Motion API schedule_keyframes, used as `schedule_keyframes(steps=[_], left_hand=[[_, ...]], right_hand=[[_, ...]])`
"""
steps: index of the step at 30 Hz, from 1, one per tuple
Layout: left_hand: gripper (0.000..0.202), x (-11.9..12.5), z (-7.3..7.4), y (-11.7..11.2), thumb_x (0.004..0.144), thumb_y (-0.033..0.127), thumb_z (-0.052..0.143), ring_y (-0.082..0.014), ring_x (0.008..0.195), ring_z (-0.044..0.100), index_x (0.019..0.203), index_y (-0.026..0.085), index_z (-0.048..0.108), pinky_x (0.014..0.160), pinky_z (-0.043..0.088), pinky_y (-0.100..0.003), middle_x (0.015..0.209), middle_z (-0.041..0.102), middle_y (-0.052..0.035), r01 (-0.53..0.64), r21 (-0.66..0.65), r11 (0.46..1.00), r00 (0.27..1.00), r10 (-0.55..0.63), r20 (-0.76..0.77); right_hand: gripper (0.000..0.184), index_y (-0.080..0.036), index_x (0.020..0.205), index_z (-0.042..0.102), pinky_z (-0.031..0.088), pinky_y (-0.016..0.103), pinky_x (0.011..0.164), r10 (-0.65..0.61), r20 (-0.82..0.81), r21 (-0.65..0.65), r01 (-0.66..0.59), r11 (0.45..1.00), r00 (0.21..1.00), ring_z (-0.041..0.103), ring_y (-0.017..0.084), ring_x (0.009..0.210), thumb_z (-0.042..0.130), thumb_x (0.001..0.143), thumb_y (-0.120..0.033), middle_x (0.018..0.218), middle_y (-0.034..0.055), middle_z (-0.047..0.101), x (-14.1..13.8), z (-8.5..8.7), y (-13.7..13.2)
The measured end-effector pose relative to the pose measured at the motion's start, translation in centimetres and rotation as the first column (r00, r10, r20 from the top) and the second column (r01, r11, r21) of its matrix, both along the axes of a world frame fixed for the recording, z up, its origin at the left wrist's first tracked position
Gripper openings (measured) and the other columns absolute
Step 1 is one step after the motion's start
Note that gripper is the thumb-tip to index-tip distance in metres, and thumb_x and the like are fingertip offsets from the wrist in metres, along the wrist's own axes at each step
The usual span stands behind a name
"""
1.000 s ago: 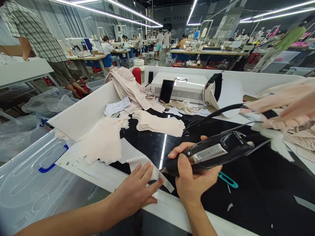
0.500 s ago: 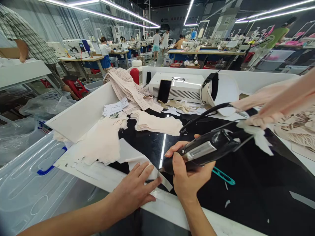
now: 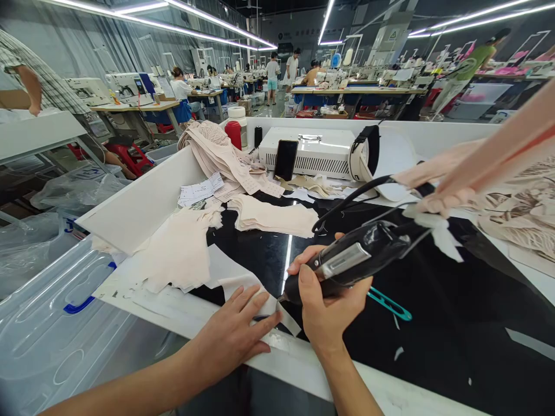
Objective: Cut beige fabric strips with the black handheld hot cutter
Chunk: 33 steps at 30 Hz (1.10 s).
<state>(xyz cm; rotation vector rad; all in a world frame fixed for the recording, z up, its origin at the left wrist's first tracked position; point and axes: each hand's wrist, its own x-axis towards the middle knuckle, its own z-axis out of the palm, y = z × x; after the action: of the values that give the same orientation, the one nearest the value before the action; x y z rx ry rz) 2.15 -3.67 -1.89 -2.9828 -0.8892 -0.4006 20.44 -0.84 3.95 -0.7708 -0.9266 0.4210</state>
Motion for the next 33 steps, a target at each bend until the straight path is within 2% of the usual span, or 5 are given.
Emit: schedule_keyframes(steps=[10,15,21,27,33], left_hand=[[0.073,0.1,-0.1,-0.2,0.091,0.053,0.086,-0.0430,0.141,0.060,0.149,0.020,0.056,0.113,0.055,-0.063,0.147,0.062,-0.0202,-0.007,0.011,1.000,1.000,0.007,0.003],[0.074,0.1,-0.1,-0.2,0.091,0.052,0.087,-0.0431,0.140,0.061,0.150,0.020,0.056,0.113,0.055,-0.063,0.146,0.063,-0.0201,-0.010,0.010,1.000,1.000,0.010,0.016],[0.074,0.1,0.1,-0.2,0.091,0.052,0.087,-0.0420,0.141,0.061,0.151,0.021,0.055,0.115,0.054,-0.062,0.145,0.063,-0.0195,-0.016,-0.004,1.000,1.000,0.016,0.009],[0.072,0.3,0.2,-0.2,0.087,0.050,0.091,-0.0411,0.139,0.062,0.144,0.021,0.059,0.114,0.056,-0.061,0.142,0.064,-0.0182,-0.020,-0.014,1.000,0.999,0.020,0.034],[0.072,0.2,0.4,-0.2,0.084,0.048,0.094,-0.0416,0.135,0.064,0.141,0.021,0.061,0.110,0.059,-0.062,0.138,0.065,-0.0180,-0.018,0.000,1.000,0.995,0.018,0.096]], right_hand=[[0.054,-0.028,0.130,0.059,0.057,0.036,0.058,-0.020,-0.051,-0.005,0.020,1.000,0.999,0.064,0.018,0.056,0.087,0.084,-0.031,0.080,-0.0057,0.072,0.2,1.1,-0.7],[0.052,-0.028,0.130,0.059,0.059,0.036,0.061,0.008,-0.033,-0.020,-0.009,1.000,0.999,0.066,0.017,0.058,0.087,0.086,-0.028,0.081,-0.0060,0.073,0.4,0.7,-1.0],[0.052,-0.029,0.132,0.058,0.059,0.037,0.062,-0.034,-0.016,-0.081,0.033,0.996,0.999,0.066,0.017,0.058,0.085,0.088,-0.028,0.081,-0.0065,0.072,0.3,0.6,-1.0],[0.055,-0.028,0.132,0.057,0.058,0.035,0.061,0.007,-0.060,-0.022,-0.009,1.000,0.998,0.065,0.017,0.058,0.086,0.085,-0.030,0.081,-0.0066,0.072,-0.1,0.8,-0.3],[0.048,-0.029,0.131,0.056,0.058,0.037,0.065,0.020,-0.021,-0.062,-0.021,0.998,1.000,0.065,0.017,0.060,0.083,0.091,-0.028,0.081,-0.0066,0.070,-0.7,0.7,-0.1]])
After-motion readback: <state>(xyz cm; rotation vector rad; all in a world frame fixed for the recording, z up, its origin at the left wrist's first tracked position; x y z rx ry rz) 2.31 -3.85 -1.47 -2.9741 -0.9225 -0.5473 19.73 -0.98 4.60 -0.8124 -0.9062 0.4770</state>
